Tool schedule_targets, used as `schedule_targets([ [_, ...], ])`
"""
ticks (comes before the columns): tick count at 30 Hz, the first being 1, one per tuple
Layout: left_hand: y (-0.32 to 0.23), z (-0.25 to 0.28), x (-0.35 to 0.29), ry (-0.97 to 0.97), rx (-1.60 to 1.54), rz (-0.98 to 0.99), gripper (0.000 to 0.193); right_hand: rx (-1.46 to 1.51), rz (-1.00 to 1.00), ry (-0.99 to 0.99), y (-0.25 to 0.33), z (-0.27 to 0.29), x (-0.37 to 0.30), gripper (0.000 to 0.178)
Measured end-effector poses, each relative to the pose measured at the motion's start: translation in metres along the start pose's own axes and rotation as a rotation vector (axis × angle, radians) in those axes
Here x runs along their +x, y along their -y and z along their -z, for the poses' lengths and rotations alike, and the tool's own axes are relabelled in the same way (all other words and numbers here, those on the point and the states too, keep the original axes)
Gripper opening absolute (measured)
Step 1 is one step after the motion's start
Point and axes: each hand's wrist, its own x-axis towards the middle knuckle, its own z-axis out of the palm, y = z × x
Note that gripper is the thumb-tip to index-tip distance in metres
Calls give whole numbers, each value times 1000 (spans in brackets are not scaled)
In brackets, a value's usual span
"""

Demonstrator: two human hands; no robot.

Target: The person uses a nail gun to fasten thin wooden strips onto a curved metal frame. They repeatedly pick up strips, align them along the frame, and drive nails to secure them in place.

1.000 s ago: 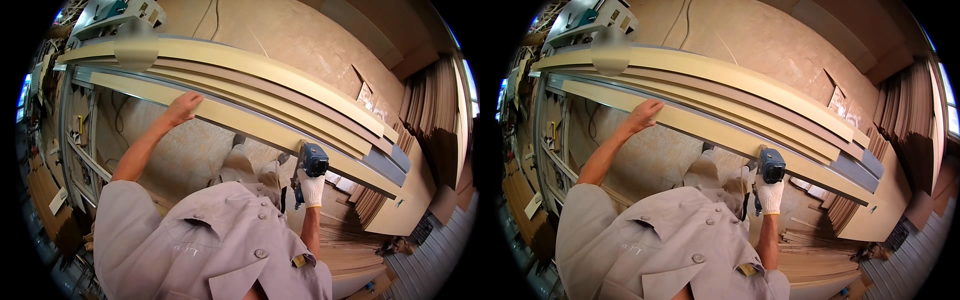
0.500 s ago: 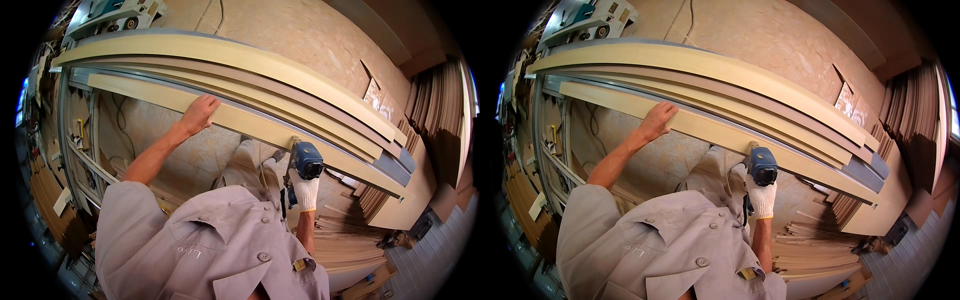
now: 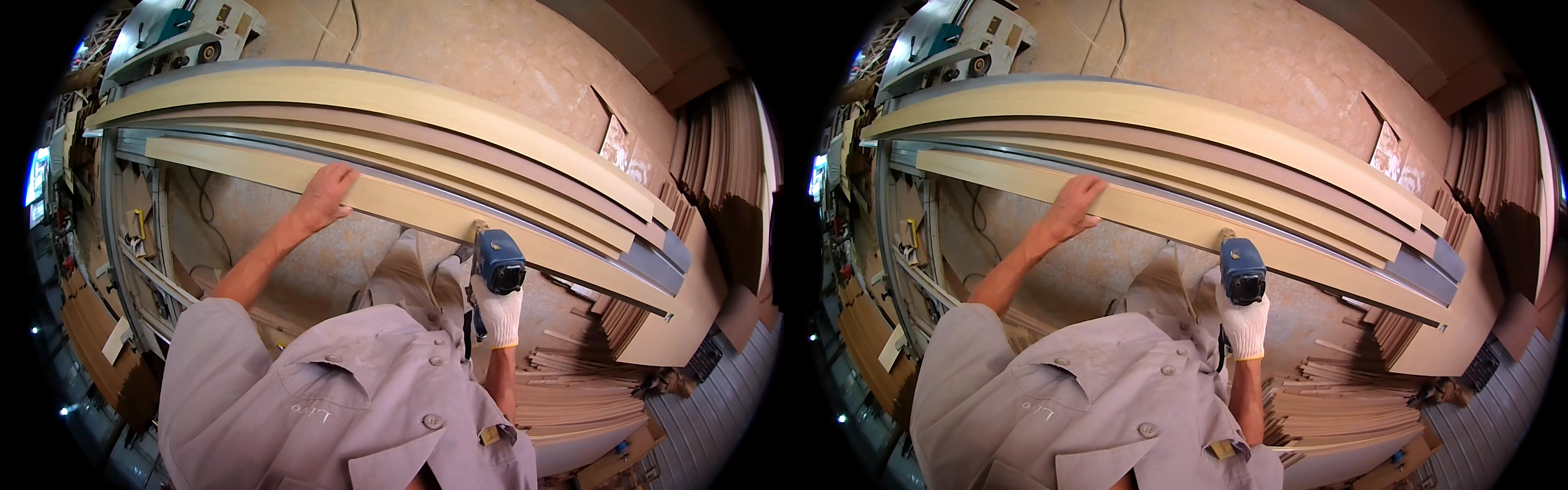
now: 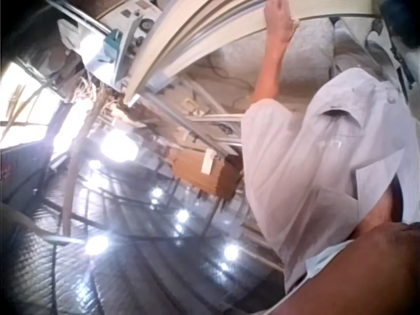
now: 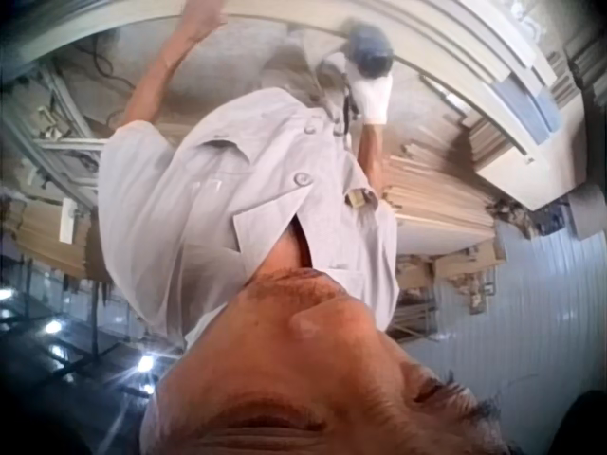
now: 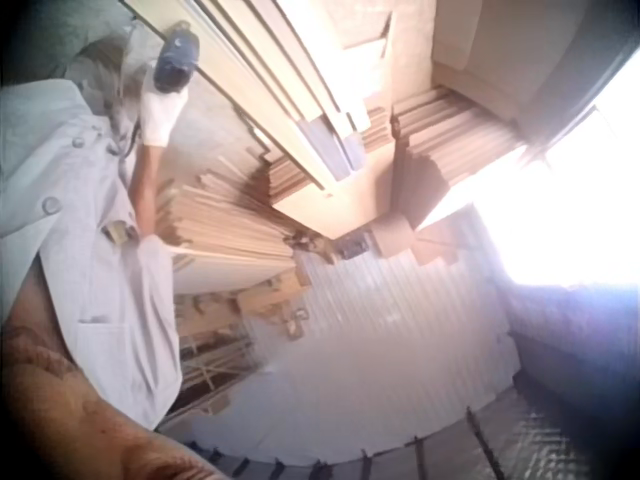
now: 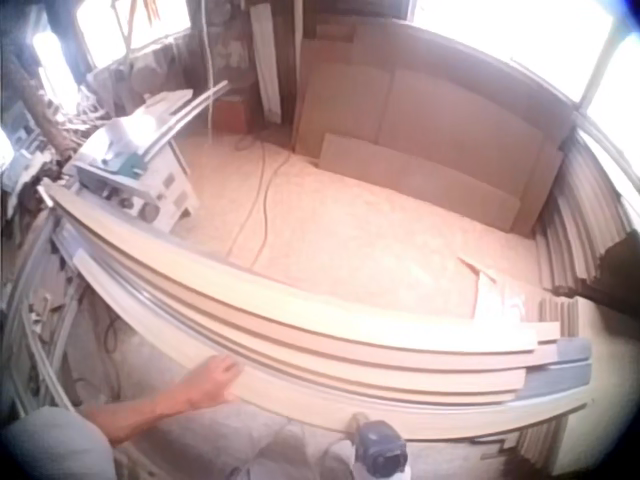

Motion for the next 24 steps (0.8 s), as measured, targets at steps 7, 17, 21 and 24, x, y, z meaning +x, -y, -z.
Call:
schedule_targets([
  [7, -120, -81, 73, -53, -244, -142, 74, -24, -145, -32, -6, 20, -9, 39],
  [17, -124, -82, 84, -5, -302, -158, 69, -56, -110, -46, 3, 25, -14, 40],
  [21, -126, -84, 84, -20, -297, -133, 69, -28, -59, -21, -1, 30, -6, 33],
  [24, -127, -85, 83, -21, -303, -121, 69, 27, -58, 0, -14, 32, -8, 36],
])
